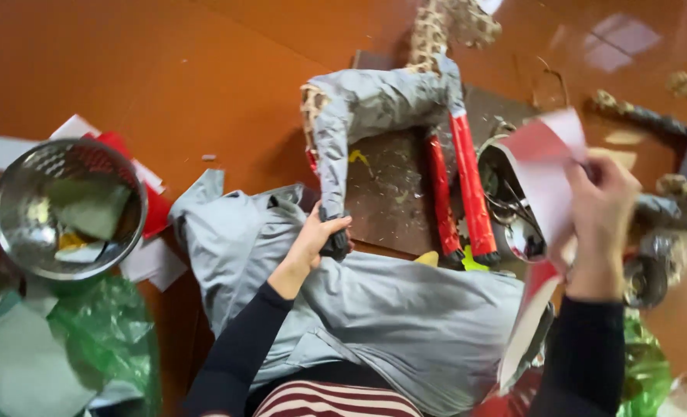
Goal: Decorating a paper giraffe sculpture with red and white paper strips.
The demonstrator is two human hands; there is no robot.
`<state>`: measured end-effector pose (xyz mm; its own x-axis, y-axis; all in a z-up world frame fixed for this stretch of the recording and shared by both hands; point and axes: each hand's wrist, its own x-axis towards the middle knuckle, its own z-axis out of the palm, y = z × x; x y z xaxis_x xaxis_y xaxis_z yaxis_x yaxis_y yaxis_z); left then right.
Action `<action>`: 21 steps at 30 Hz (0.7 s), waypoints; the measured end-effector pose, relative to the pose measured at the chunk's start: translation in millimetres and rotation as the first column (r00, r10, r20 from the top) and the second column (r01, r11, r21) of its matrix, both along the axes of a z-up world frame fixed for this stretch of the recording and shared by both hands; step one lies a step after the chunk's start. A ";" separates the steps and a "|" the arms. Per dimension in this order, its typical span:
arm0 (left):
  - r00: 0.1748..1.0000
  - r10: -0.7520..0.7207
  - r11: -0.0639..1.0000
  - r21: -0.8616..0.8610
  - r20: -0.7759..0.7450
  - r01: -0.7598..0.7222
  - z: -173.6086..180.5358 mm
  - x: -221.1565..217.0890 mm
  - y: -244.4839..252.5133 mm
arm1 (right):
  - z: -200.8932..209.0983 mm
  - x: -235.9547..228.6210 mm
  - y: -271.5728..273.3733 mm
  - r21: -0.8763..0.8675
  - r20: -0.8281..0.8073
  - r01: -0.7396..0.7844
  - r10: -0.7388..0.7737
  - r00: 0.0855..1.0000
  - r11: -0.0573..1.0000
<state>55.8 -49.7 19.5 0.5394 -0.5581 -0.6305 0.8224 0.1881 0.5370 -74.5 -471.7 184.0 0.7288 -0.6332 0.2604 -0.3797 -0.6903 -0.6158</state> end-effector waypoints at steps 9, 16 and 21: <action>0.992 -0.028 0.993 0.113 0.123 0.014 -4.0 5.4 13.3 | -57.1 22.1 -25.1 -0.272 -0.108 0.054 -0.086 0.990 0.961; 0.992 -0.030 0.996 0.089 0.123 0.019 12.6 3.1 12.5 | 35.7 -51.9 107.2 0.534 0.072 -0.194 0.184 0.980 0.823; 0.991 -0.029 0.994 0.107 0.131 0.015 10.0 3.4 11.2 | 4.3 -32.1 162.1 0.512 -0.276 -0.382 0.569 0.775 0.769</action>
